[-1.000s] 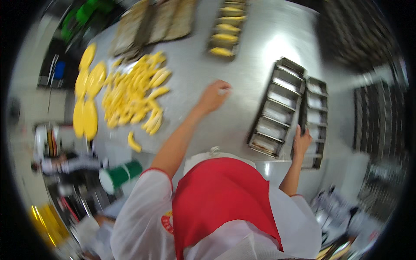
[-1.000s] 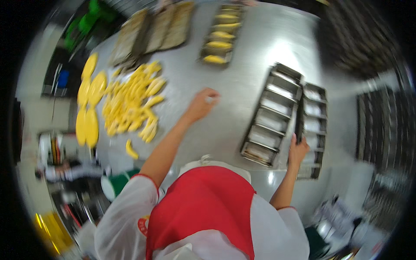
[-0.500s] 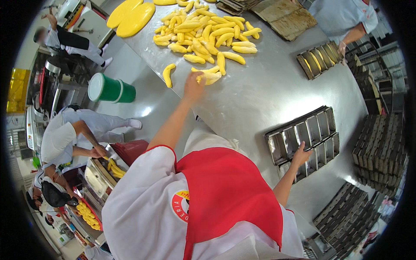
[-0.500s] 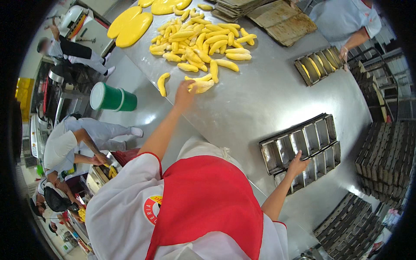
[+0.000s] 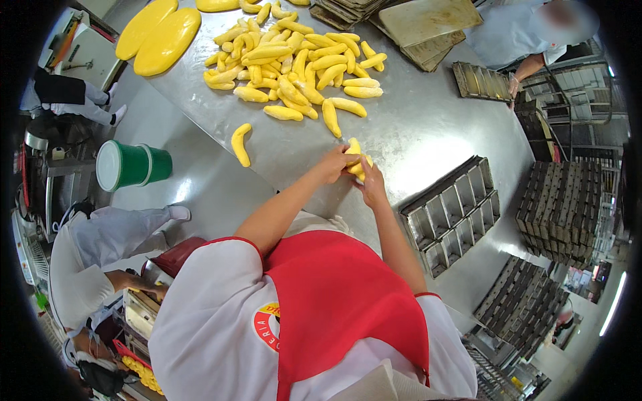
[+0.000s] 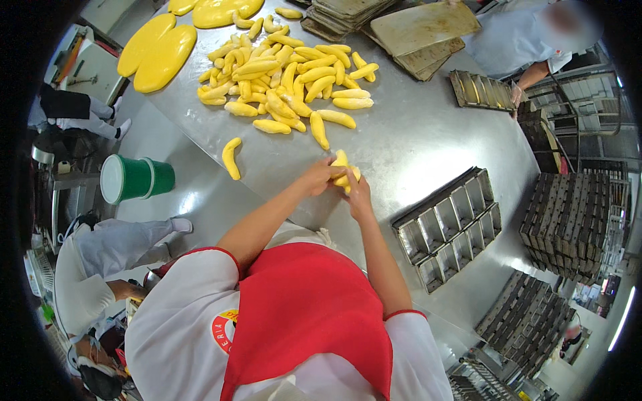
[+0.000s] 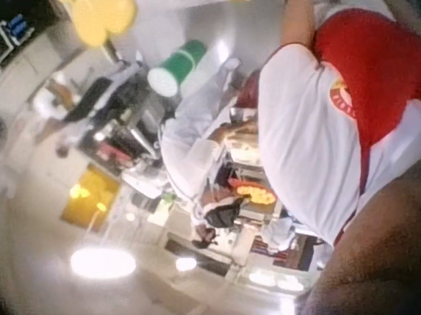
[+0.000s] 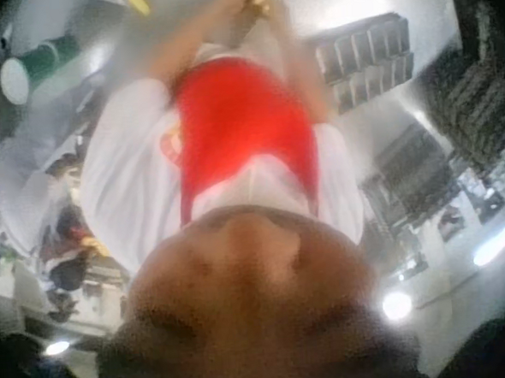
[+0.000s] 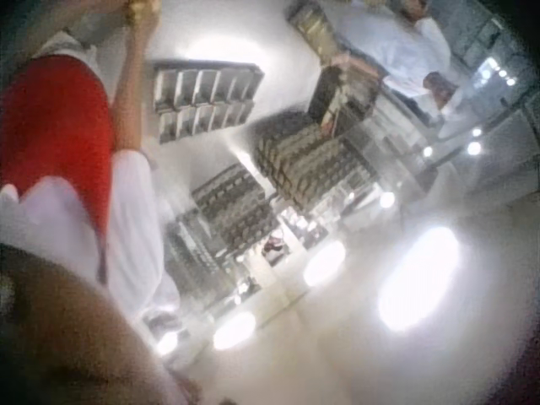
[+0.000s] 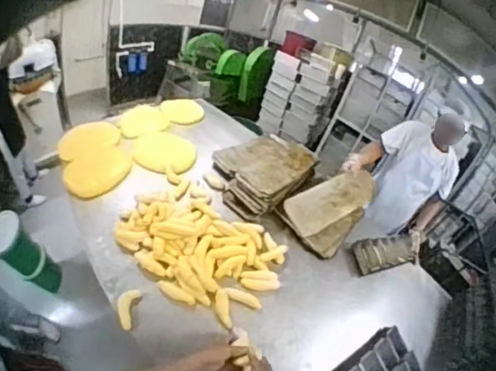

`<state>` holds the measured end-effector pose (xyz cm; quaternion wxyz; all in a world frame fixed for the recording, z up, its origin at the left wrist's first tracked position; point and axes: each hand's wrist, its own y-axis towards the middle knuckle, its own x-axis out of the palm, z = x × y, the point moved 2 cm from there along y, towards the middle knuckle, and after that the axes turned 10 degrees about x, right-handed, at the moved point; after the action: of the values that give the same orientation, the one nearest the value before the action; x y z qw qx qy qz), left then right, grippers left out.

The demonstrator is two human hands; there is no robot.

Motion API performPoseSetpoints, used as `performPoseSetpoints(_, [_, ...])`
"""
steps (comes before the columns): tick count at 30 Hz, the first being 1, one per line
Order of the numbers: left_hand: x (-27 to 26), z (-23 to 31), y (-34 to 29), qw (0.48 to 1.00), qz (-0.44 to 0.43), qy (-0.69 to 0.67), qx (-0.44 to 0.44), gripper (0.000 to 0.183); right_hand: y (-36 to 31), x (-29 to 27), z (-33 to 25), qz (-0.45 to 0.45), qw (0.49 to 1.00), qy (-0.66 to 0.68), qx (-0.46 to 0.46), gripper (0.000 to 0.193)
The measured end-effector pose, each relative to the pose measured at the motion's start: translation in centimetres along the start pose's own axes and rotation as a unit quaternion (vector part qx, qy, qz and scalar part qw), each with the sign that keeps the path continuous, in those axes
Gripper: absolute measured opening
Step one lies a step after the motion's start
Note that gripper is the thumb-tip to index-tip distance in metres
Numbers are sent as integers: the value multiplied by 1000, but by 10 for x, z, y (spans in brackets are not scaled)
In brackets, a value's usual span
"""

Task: The person places yellow, banana-shaped dough pieces into metal baking trays. They pick up the dough from a large pile on a stainless steel table and arrange them into the compartments of the trays. The person repeatedly fills trays and moves them to a nearby rack.

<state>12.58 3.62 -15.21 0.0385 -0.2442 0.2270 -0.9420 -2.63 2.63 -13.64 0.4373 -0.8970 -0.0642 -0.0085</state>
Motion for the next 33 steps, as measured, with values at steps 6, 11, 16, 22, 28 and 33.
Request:
performPoseSetpoints(6, [-62,80,-19,1000,-28,-2,13,62,0,17,-87,64,937,-168,-300,39])
performPoseSetpoints(11, [-95,128,1,805,-164,533,202,66,-36,51,-139,-28,967,-43,-248,45])
performPoseSetpoints(16, [-35,152,15,962,-126,180,160,57,-47,110,-140,-48,974,10,-220,50])
performPoseSetpoints(22, [-54,150,24,984,-45,-58,164,51,-26,93,-130,-28,959,-25,-282,53])
performPoseSetpoints(28, [-107,177,38,933,-99,222,264,34,19,43,-98,120,934,-295,-162,43])
performPoseSetpoints(33, [-192,209,50,800,141,477,336,37,65,66,-137,129,843,-409,-324,44])
